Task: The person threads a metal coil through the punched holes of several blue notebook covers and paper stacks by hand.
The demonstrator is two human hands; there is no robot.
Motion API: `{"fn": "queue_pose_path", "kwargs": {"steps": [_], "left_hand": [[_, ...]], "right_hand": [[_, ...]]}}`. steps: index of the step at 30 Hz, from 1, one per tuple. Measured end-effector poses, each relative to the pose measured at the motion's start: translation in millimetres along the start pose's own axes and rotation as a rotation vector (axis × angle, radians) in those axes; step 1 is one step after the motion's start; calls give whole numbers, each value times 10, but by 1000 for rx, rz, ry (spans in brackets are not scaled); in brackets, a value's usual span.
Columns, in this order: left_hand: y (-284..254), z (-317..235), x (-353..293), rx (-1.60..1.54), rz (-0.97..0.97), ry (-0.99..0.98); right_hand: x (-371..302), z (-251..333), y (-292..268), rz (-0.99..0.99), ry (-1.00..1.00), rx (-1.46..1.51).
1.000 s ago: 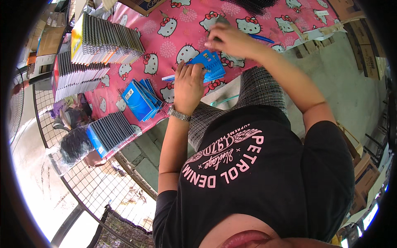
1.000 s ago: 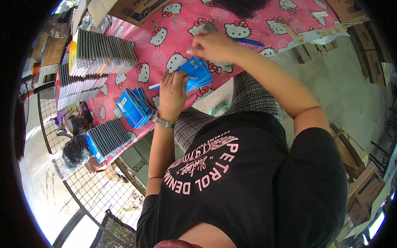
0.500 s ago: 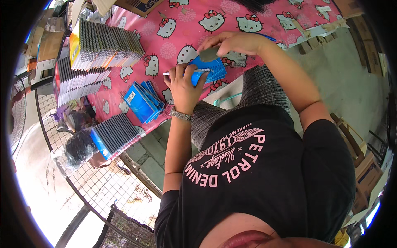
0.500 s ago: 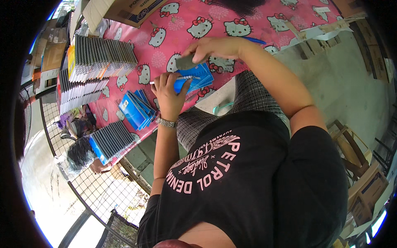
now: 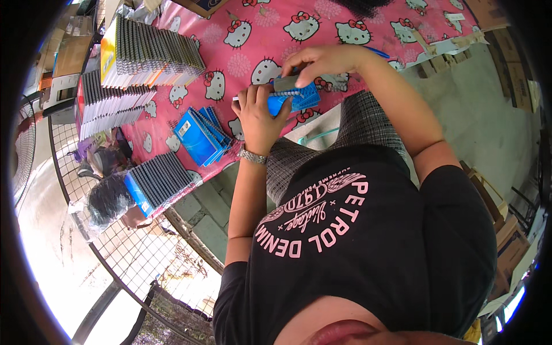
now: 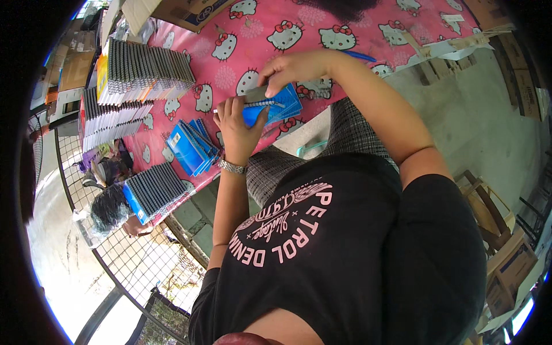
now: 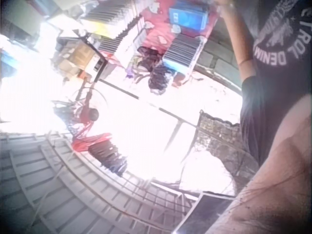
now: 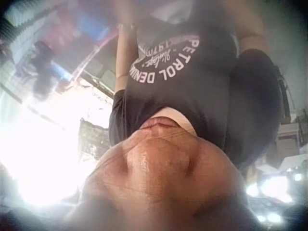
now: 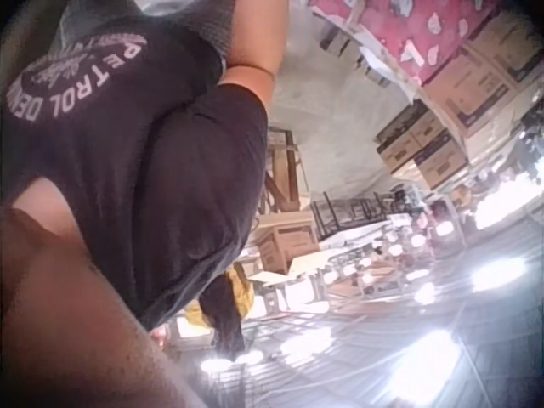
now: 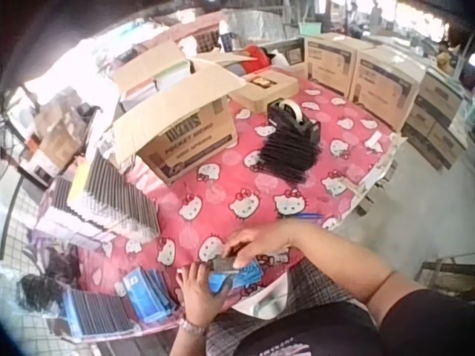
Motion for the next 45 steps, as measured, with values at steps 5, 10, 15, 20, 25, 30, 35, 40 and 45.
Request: {"fn": "queue_pose_path", "kwargs": {"steps": [5, 10, 15, 20, 25, 30, 35, 40, 45], "left_hand": [[-19, -40, 34, 33, 18, 21], [4, 46, 10, -14, 52, -38], [-45, 124, -10, -64, 13, 0], [-152, 320, -31, -87, -4, -15], [-90, 409, -22, -182, 38, -34], [-12, 491, -20, -393, 92, -129], [-18, 482, 2, -420, 97, -128], [-5, 522, -7, -436, 88, -157], [0, 533, 33, -395, 94, -129]], "right_hand": [[6, -4, -3, -58, 73, -6], [88, 90, 46, 20, -95, 213], [178, 70, 26, -54, 16, -171], [306, 27, 45, -38, 106, -157], [329, 90, 91, 42, -23, 86], [335, 146, 69, 55, -31, 297], [398, 90, -14, -82, 30, -240], [371, 121, 62, -33, 28, -69], [424, 183, 170, 134, -27, 64]]}}
Point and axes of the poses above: each hand's wrist, its own x-axis towards the middle knuckle, its own y-axis out of the palm, z = x × y, the point moved 10 cm from there along x, towards the middle knuckle, and after that the axes turned 6 degrees about y, right-handed, at the moved point
